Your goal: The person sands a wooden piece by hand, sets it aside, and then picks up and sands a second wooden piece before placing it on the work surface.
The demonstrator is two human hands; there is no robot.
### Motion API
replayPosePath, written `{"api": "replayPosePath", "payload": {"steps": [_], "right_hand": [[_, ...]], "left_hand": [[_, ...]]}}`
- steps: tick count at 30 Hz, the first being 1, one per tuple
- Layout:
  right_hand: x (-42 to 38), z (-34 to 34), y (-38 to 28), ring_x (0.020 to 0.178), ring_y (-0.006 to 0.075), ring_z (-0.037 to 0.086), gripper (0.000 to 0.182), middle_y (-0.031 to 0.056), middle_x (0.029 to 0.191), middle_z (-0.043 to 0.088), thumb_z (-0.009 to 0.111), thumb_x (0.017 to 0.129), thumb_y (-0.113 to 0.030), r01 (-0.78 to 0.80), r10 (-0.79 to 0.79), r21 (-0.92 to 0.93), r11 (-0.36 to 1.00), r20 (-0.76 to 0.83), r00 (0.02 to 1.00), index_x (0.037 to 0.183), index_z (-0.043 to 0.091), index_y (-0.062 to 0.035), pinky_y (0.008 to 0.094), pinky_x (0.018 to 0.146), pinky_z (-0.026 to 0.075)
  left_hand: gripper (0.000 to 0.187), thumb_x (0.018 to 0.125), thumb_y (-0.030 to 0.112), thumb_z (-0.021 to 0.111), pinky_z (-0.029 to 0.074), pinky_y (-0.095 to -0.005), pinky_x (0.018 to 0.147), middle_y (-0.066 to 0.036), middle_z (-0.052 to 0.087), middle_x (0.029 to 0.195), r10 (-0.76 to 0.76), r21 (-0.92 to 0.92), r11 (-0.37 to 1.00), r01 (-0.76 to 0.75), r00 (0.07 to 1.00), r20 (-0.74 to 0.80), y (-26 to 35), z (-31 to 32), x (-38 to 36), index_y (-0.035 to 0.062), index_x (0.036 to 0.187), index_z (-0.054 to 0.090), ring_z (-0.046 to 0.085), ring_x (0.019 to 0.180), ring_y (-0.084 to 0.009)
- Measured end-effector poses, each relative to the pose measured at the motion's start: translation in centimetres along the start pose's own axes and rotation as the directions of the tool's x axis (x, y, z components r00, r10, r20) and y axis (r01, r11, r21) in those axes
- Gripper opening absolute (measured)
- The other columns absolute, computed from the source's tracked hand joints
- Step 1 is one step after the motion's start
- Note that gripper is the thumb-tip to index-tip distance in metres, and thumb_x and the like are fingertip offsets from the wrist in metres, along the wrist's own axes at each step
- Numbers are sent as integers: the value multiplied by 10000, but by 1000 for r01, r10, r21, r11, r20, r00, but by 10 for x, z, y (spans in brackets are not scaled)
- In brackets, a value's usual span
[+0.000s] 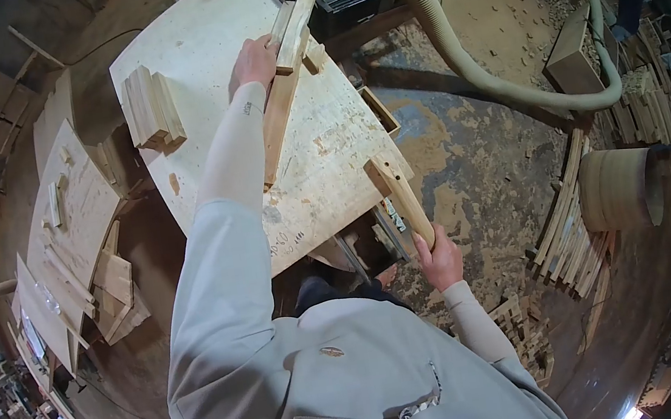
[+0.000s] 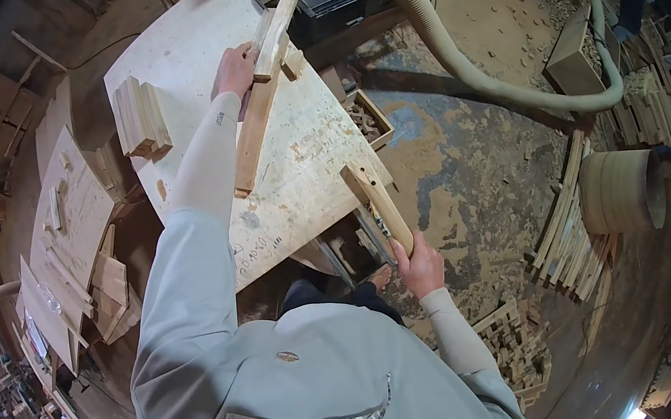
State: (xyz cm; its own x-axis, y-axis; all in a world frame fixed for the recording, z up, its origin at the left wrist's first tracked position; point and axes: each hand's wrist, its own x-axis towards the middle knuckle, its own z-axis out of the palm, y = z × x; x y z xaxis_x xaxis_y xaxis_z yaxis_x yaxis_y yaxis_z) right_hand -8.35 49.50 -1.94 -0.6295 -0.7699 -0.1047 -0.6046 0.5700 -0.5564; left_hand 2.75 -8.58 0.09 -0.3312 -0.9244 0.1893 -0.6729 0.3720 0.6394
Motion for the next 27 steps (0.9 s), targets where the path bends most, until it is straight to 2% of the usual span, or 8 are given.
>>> {"api": "replayPosePath", "payload": {"steps": [9,14,17,19,23,25,26,27], "right_hand": [[0,6,0,965,533,763,468,294,1030,795,704,1106,-497,-44,44,-14,999,-28,999,1313,688,-78,622,818,590],[-2,5,6,971,521,770,472,279,1027,802,714,1096,-512,-39,40,13,999,-53,998,1302,697,-87,614,817,595],[-4,2,2,958,513,774,468,269,1018,804,723,1089,-522,-47,48,17,999,-57,997,1269,700,-91,609,808,599],[-4,-3,-1,945,508,775,466,263,1009,806,726,1086,-530,-39,40,7,999,-45,998,1242,703,-92,605,798,600],[-5,-13,-9,928,508,773,460,259,990,805,717,1091,-540,-47,47,7,999,-36,998,1232,705,-102,607,781,601],[-7,-18,-12,924,508,773,460,258,982,803,714,1092,-543,-56,55,-3,998,-20,998,1233,705,-106,608,776,600],[-6,-21,-15,920,507,773,461,257,974,801,711,1093,-547,-67,67,-12,998,-8,998,1235,704,-109,609,770,599],[0,-25,-18,920,507,773,461,257,974,801,711,1093,-547,-46,46,-10,999,-18,999,1235,704,-109,609,770,599]], "left_hand": [[493,1125,480,622,503,-511,1219,-222,699,1504,-29,51,998,30,999,-22,0,6,2,229,1527,755,644,1435,-423],[507,1133,475,617,492,-516,1236,-241,694,1523,-12,85,996,9,1000,26,-11,15,16,210,1549,734,635,1447,-432],[488,1130,440,629,533,-512,1185,-269,725,1462,13,170,985,-10,1000,-16,-11,16,14,173,1517,756,684,1377,-442],[477,1106,402,676,580,-503,1108,-284,778,1351,2,70,998,-3,1000,20,-12,12,15,114,1473,777,745,1269,-443],[465,1076,366,722,600,-499,1057,-281,808,1269,60,55,997,-63,997,52,-14,1,16,92,1444,790,780,1194,-425],[495,1052,373,752,601,-502,1048,-274,826,1223,4,-94,996,8,991,136,-16,-2,13,90,1457,778,792,1173,-418],[479,1037,361,752,596,-494,1049,-257,822,1229,83,-39,996,-81,995,57,-24,4,14,122,1449,794,779,1178,-418],[479,1037,361,752,596,-494,1049,-257,822,1229,86,-38,996,-85,996,34,-16,-5,19,122,1449,794,779,1178,-418]]}}
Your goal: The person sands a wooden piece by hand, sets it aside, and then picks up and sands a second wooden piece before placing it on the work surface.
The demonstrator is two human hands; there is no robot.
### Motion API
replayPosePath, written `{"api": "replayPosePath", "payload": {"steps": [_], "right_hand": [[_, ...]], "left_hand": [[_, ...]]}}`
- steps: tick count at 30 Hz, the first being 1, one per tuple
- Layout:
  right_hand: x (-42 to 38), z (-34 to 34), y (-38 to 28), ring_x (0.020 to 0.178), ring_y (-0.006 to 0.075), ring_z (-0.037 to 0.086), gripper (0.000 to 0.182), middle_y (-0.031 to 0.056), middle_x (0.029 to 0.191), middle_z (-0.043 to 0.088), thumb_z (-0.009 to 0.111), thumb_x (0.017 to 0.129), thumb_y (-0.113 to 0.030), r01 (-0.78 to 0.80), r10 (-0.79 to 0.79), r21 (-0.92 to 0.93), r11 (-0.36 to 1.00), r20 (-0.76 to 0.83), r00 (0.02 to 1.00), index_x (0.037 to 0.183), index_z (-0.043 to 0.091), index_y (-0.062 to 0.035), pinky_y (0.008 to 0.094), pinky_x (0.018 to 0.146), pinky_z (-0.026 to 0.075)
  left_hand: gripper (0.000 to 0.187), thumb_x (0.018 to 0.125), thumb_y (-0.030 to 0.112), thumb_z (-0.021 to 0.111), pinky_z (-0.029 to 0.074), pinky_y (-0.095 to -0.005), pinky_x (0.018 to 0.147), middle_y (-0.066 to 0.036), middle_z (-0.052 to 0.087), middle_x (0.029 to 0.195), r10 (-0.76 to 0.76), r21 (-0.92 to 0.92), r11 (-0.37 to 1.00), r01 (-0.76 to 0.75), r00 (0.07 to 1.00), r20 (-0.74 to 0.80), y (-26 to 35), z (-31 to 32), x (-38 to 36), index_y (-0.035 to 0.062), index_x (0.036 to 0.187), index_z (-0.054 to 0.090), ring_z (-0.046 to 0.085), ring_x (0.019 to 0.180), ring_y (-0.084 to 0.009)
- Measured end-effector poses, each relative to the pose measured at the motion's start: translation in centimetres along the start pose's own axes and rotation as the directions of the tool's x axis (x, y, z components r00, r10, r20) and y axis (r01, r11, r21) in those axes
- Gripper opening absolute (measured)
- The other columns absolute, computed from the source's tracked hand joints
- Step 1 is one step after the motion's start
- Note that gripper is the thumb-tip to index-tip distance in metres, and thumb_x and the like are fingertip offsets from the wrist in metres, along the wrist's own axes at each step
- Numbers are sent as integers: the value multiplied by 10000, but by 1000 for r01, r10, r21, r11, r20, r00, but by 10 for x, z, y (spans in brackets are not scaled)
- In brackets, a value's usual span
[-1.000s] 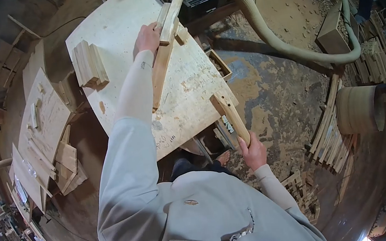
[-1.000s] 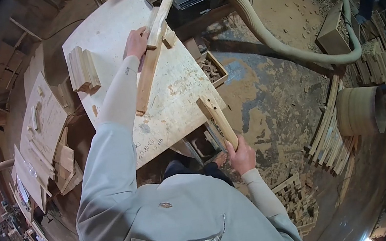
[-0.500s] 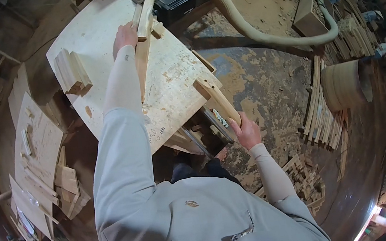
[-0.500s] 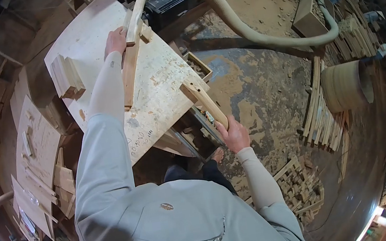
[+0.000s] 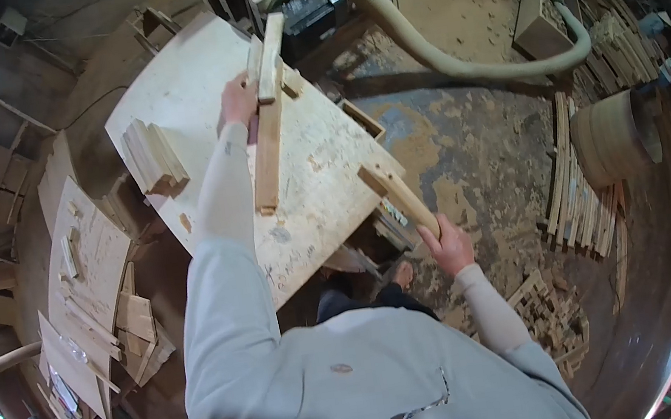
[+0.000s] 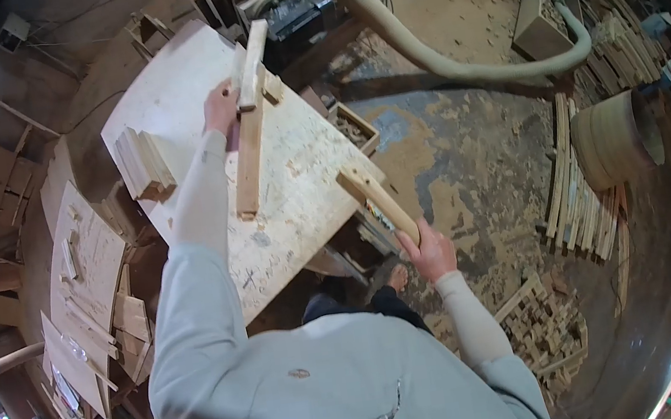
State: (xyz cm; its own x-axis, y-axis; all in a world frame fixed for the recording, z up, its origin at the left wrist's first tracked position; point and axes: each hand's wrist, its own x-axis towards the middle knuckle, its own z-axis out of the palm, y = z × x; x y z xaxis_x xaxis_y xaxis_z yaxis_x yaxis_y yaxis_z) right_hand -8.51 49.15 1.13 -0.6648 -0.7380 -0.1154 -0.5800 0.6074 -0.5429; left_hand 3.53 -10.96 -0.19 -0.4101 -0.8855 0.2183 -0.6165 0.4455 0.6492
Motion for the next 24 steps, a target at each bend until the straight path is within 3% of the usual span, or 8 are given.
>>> {"api": "replayPosePath", "payload": {"steps": [4,6,10,12,13,14,16,24], "right_hand": [[-5,-9,0,911,513,771,468,260,964,796,710,1087,-553,-11,11,-2,1000,21,1000,1257,706,-117,606,766,599],[-5,-13,-1,911,509,773,461,257,975,799,714,1085,-540,-10,11,-17,1000,40,999,1264,706,-115,600,768,603],[-3,-24,-10,921,499,778,471,251,982,799,718,1089,-531,-33,33,-9,999,66,997,1256,725,-91,583,769,603],[-5,-26,-9,915,497,779,461,254,998,803,719,1081,-524,-32,34,-30,999,73,997,1270,706,-103,585,768,611],[-7,-27,-9,915,497,779,461,254,998,803,719,1081,-524,-40,42,-26,999,86,995,1270,706,-103,585,768,611],[-6,-30,-9,912,496,780,459,251,996,803,723,1080,-518,-36,40,-39,999,99,994,1272,705,-101,584,766,612],[-2,-31,-13,909,495,781,456,249,993,804,726,1078,-511,-29,34,-47,998,112,993,1273,705,-99,583,764,612],[-3,-35,-17,882,497,780,451,248,955,795,739,1077,-501,-25,31,-54,998,100,995,1228,694,-78,589,744,610]], "left_hand": [[378,1041,259,724,569,-498,1091,-201,763,1257,39,84,996,-25,986,-164,25,-10,-27,124,1382,817,708,1256,-427],[348,1058,258,717,572,-502,1071,-185,767,1278,151,327,939,-103,981,-124,27,-20,-27,101,1351,819,711,1246,-405],[355,1070,276,714,572,-497,1062,-179,769,1280,299,209,934,-289,954,-20,18,-27,-38,89,1353,818,714,1241,-390],[349,1078,285,710,573,-494,1052,-192,775,1250,118,27,993,-115,975,-186,7,-21,-46,92,1346,825,726,1208,-390],[351,1074,289,720,579,-493,1041,-220,780,1207,14,42,999,-5,979,-205,1,-17,-51,69,1325,830,738,1163,-404],[351,1074,289,720,579,-493,1041,-220,780,1207,7,51,999,3,980,-199,-5,-13,-54,69,1325,830,738,1163,-404],[381,1055,314,747,585,-496,1030,-243,778,1186,-107,10,994,107,994,7,-7,-9,-53,42,1309,828,744,1126,-421],[401,1014,313,794,604,-457,1032,-248,837,1182,-201,-90,974,206,978,57,-1,9,-9,34,1297,847,799,1138,-388]]}}
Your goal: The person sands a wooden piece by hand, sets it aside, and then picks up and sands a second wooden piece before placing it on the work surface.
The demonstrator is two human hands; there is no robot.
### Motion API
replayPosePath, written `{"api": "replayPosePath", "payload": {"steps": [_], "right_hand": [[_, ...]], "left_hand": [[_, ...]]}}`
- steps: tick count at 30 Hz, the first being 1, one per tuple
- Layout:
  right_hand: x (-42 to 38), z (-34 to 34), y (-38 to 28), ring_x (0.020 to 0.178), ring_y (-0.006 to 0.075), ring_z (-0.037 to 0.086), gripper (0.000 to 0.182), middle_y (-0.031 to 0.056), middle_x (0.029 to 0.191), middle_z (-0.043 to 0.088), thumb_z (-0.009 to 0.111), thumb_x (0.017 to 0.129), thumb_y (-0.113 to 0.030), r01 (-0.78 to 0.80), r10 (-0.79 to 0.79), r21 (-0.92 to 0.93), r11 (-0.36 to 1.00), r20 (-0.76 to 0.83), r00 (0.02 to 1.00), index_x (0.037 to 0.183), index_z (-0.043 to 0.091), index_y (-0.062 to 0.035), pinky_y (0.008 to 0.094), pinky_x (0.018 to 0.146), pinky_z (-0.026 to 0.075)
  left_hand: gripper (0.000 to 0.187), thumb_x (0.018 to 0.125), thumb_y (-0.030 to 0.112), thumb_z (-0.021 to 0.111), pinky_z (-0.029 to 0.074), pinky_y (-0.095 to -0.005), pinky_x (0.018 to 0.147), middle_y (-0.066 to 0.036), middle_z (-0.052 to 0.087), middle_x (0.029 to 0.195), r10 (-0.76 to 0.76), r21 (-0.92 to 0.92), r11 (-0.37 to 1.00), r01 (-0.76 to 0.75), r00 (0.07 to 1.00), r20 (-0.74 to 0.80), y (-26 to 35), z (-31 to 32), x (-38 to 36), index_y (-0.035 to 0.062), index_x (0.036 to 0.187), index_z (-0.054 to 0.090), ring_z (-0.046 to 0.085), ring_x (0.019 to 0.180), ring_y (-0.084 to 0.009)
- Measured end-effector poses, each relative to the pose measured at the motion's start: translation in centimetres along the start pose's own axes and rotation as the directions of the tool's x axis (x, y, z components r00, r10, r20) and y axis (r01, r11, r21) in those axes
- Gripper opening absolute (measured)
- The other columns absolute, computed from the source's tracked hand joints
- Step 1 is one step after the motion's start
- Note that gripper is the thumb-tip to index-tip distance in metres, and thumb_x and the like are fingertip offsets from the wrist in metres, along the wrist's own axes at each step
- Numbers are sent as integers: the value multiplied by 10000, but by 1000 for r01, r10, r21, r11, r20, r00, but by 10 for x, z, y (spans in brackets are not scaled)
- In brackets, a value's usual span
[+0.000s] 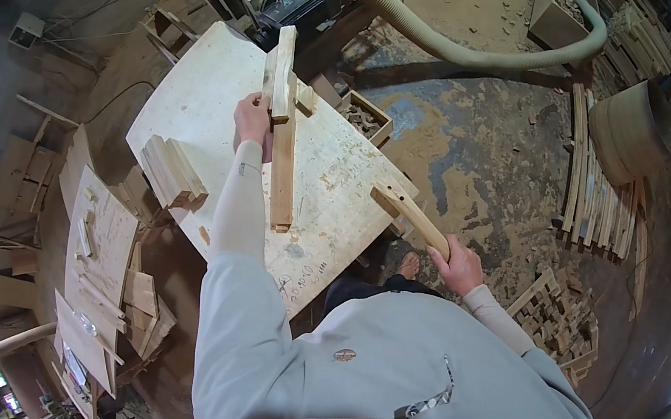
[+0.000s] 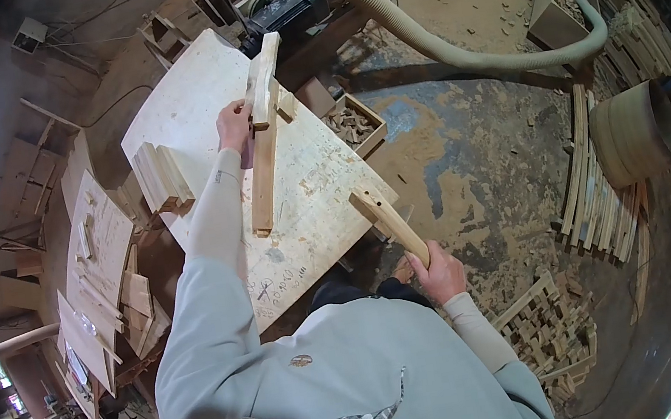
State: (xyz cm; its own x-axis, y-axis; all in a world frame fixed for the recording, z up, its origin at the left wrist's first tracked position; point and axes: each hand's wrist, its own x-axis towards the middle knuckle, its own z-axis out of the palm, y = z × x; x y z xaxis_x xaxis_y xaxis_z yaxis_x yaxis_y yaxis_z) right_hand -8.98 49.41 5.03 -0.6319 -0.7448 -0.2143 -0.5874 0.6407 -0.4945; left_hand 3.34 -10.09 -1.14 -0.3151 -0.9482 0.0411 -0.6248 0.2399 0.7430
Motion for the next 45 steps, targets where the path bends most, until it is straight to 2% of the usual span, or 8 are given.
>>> {"api": "replayPosePath", "payload": {"steps": [6,12,14,18,28,35,40,45], "right_hand": [[0,4,-1,871,504,776,445,255,932,786,739,1080,-494,20,-19,35,999,-31,999,1220,696,-74,587,745,608],[2,19,8,868,502,775,458,271,950,784,732,1086,-480,32,-31,39,999,-19,999,1274,696,-64,580,737,602],[2,25,13,869,504,774,462,275,948,782,731,1087,-479,23,-23,17,1000,2,1000,1283,695,-63,581,738,601],[4,32,14,876,511,772,463,283,950,782,731,1087,-476,30,-30,30,999,-13,999,1289,696,-60,585,740,598],[9,64,33,903,511,772,430,267,1011,795,715,1095,-449,66,-64,34,997,-76,995,1305,701,-73,587,761,600],[12,77,38,916,526,763,478,279,984,791,703,1102,-509,48,-41,60,997,-108,993,1315,699,-81,617,775,588],[9,77,37,914,531,759,484,281,971,787,690,1103,-544,67,-53,76,995,-180,982,1277,703,-92,626,783,584],[7,70,34,931,522,763,509,276,1001,794,704,1090,-564,31,-24,50,998,-139,990,1275,703,-89,611,791,587]], "left_hand": [[382,1006,308,803,615,-454,1007,-232,854,1132,-19,-56,998,17,999,-31,11,7,8,28,1260,858,818,1090,-385],[390,1018,366,788,588,-465,1074,-232,827,1267,-50,-9,999,50,992,-116,28,7,0,99,1295,856,777,1224,-386],[488,1056,438,738,578,-452,1111,-220,797,1390,-102,43,994,104,993,-59,39,2,-1,103,1404,810,758,1293,-365],[486,1064,444,721,575,-453,1114,-207,801,1392,-119,19,993,120,992,-51,44,-1,-2,119,1416,801,760,1294,-363],[489,1070,474,692,565,-486,1124,-181,798,1409,-57,69,996,62,996,-76,42,-1,1,159,1432,786,744,1327,-371],[475,1091,488,646,559,-497,1136,-170,782,1444,-67,86,993,76,992,-105,49,-3,-8,198,1441,783,731,1356,-370],[488,1098,485,642,553,-511,1158,-170,771,1468,-56,91,994,65,994,-93,47,-2,-5,191,1465,770,720,1377,-380],[510,1107,487,634,547,-507,1189,-184,757,1488,-26,143,988,49,987,-157,47,2,-9,178,1492,763,711,1390,-392]]}}
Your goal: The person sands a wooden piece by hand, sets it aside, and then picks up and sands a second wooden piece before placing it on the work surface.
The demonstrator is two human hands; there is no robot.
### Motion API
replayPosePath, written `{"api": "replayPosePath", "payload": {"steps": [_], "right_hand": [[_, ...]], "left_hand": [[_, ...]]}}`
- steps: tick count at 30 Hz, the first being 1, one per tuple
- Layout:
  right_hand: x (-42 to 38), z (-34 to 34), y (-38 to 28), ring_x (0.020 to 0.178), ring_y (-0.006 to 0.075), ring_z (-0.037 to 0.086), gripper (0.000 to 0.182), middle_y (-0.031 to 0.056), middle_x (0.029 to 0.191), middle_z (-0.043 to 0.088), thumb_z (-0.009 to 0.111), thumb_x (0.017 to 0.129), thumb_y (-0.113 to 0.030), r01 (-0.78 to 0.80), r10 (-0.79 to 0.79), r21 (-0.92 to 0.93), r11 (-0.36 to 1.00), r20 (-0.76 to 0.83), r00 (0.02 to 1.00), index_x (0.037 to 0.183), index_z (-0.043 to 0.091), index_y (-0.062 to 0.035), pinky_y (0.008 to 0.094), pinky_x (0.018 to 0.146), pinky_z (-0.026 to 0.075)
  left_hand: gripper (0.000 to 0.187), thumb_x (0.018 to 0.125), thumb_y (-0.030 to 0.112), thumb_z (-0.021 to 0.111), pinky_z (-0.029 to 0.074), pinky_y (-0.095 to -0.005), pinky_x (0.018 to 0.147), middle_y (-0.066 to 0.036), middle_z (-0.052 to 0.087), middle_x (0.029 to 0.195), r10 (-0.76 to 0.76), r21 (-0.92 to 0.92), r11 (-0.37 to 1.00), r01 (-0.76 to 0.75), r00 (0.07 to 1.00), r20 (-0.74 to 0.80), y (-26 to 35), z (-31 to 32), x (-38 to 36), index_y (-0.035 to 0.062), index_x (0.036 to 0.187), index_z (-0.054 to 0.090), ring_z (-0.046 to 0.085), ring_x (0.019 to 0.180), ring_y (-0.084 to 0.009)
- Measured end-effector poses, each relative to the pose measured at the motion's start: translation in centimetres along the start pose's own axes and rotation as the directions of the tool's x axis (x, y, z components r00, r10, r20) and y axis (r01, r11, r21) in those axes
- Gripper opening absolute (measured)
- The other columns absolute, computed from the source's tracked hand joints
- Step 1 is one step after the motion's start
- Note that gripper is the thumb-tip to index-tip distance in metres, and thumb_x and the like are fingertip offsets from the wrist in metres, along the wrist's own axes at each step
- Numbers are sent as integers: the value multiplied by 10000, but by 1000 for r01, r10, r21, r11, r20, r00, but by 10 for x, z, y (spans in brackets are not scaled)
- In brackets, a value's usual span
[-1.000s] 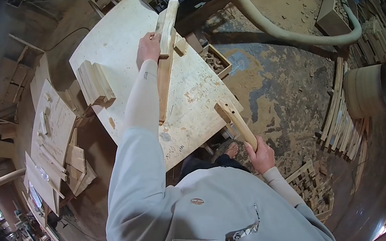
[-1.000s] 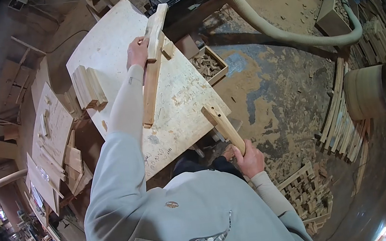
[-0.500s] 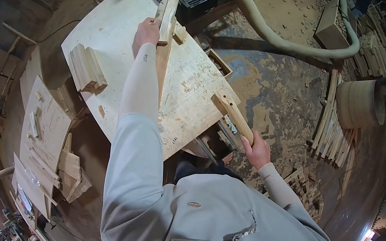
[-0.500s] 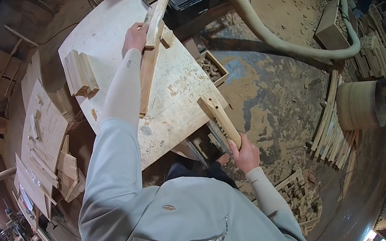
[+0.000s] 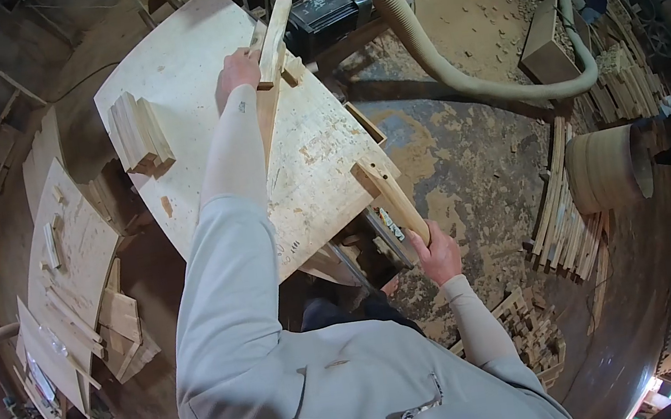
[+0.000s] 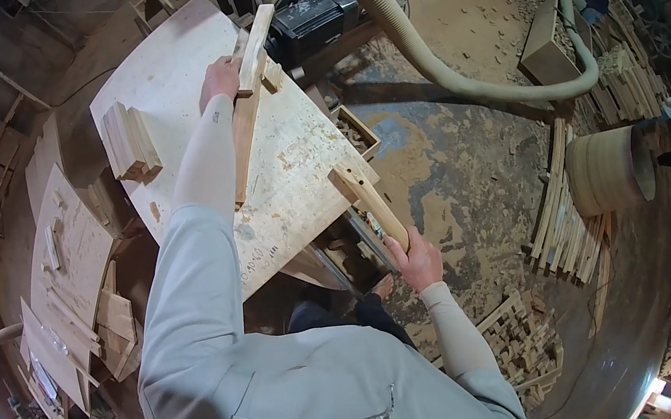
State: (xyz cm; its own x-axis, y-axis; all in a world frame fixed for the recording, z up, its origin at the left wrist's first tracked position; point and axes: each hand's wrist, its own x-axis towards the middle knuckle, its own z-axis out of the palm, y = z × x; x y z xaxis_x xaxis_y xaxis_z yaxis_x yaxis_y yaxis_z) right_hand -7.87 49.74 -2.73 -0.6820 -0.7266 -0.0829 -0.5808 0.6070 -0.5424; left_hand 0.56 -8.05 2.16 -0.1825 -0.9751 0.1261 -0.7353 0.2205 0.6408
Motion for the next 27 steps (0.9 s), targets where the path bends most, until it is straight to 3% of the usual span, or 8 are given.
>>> {"api": "replayPosePath", "payload": {"steps": [9,11,13,14,16,20,22,27], "right_hand": [[-1,-17,-10,917,511,770,485,265,986,796,709,1091,-549,26,-26,-5,1000,-3,1000,1282,716,-102,601,778,598],[-2,-22,-15,908,511,770,480,266,974,794,712,1090,-546,29,-29,3,1000,1,1000,1267,716,-100,601,770,599],[-2,-28,-17,899,511,771,474,266,963,793,715,1088,-544,28,-28,5,1000,3,1000,1252,716,-98,601,763,600],[-2,-31,-18,893,513,771,471,267,954,791,715,1088,-545,17,-16,-14,1000,22,1000,1233,715,-96,602,757,600],[-1,-38,-23,887,514,771,469,267,945,790,716,1087,-546,4,-3,-28,1000,44,999,1214,713,-94,603,751,601],[-1,-49,-30,887,514,771,472,268,934,787,717,1085,-547,-26,29,-37,999,89,996,1184,704,-86,605,748,598],[-2,-53,-31,883,514,771,473,268,930,786,719,1084,-547,-39,43,-44,998,100,994,1176,702,-83,605,746,597],[1,-58,-33,875,512,772,462,265,945,787,727,1082,-524,-16,22,-50,999,119,993,1191,698,-76,596,739,605]], "left_hand": [[530,1024,471,751,544,-542,1171,-246,709,1463,28,-55,998,-23,995,96,-14,1,9,265,1512,763,689,1367,-452],[501,1012,376,768,559,-542,1135,-246,719,1398,80,-95,993,-76,996,45,-25,18,17,221,1489,764,699,1325,-448],[438,1028,253,738,563,-539,1109,-240,720,1323,195,-55,977,-206,969,-154,-22,18,10,131,1449,755,704,1273,-437],[438,1028,253,738,563,-539,1109,-240,720,1323,193,-54,978,-204,969,-152,-21,15,10,131,1449,755,704,1273,-437],[392,1043,155,695,562,-535,1093,-233,715,1280,283,212,943,-258,954,-97,-17,0,11,57,1420,736,700,1237,-428],[359,1055,166,689,556,-524,1098,-236,716,1266,397,176,906,-384,917,-43,-16,-9,-5,36,1382,759,696,1230,-432],[342,1044,224,730,555,-506,1111,-242,712,1275,202,-68,975,-211,973,-110,-22,-4,-8,41,1325,795,689,1249,-435],[360,1004,295,789,575,-502,1091,-260,773,1242,35,-63,997,-33,999,38,-39,12,10,31,1243,840,734,1213,-432]]}}
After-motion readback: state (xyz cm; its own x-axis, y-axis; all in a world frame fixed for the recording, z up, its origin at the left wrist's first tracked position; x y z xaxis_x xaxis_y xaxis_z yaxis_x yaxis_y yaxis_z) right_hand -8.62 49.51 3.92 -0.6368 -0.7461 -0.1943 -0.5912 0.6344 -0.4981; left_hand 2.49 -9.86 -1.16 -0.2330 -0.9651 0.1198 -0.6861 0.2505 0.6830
